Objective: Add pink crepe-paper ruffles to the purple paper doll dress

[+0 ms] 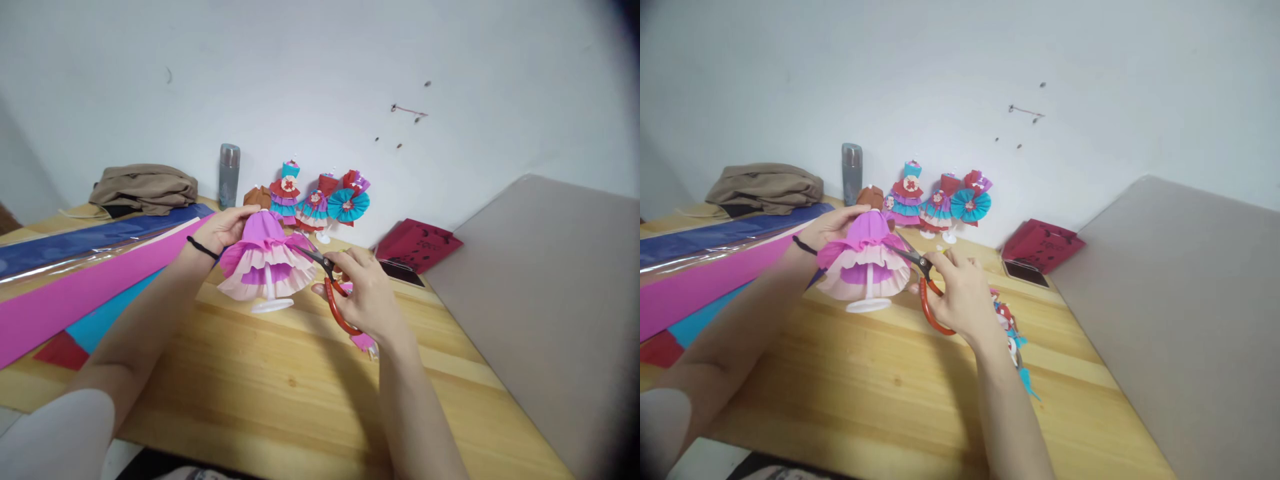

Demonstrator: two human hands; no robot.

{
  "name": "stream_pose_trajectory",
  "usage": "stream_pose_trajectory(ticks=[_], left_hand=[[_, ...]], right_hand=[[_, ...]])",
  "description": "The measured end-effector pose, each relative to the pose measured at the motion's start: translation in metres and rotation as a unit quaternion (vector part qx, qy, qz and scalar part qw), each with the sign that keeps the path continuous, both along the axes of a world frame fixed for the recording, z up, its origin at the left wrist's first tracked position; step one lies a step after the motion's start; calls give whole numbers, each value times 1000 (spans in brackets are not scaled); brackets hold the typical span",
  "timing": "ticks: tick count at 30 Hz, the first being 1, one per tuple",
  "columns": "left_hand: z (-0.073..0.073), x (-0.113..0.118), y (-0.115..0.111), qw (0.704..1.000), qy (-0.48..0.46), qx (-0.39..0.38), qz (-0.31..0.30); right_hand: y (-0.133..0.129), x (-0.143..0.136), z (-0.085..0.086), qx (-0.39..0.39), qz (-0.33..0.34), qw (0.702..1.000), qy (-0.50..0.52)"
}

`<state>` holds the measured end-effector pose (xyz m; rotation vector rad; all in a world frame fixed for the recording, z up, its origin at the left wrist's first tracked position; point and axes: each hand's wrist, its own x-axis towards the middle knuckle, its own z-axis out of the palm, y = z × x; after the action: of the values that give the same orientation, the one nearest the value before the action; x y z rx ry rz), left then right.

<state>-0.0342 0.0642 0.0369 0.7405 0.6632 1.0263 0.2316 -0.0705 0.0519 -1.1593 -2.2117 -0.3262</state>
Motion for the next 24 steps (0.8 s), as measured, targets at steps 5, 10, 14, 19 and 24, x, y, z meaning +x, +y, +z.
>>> stream_pose_trajectory(ticks=[5,10,14,19,24], left_hand=[[3,0,-2,999,24,-43,-3],[4,2,-5,999,27,-30,5],[2,1,-1,999,26,-39,10],[0,0,4,999,23,-19,21],[0,1,2,999,17,-15,25]], right_hand=[[0,0,1,8,22,1000,-7],[1,-1,0,12,34,999,-8],[1,0,0,17,39,999,-8],[3,3,-1,33,30,999,-25],[5,7,-3,67,8,997,-43]])
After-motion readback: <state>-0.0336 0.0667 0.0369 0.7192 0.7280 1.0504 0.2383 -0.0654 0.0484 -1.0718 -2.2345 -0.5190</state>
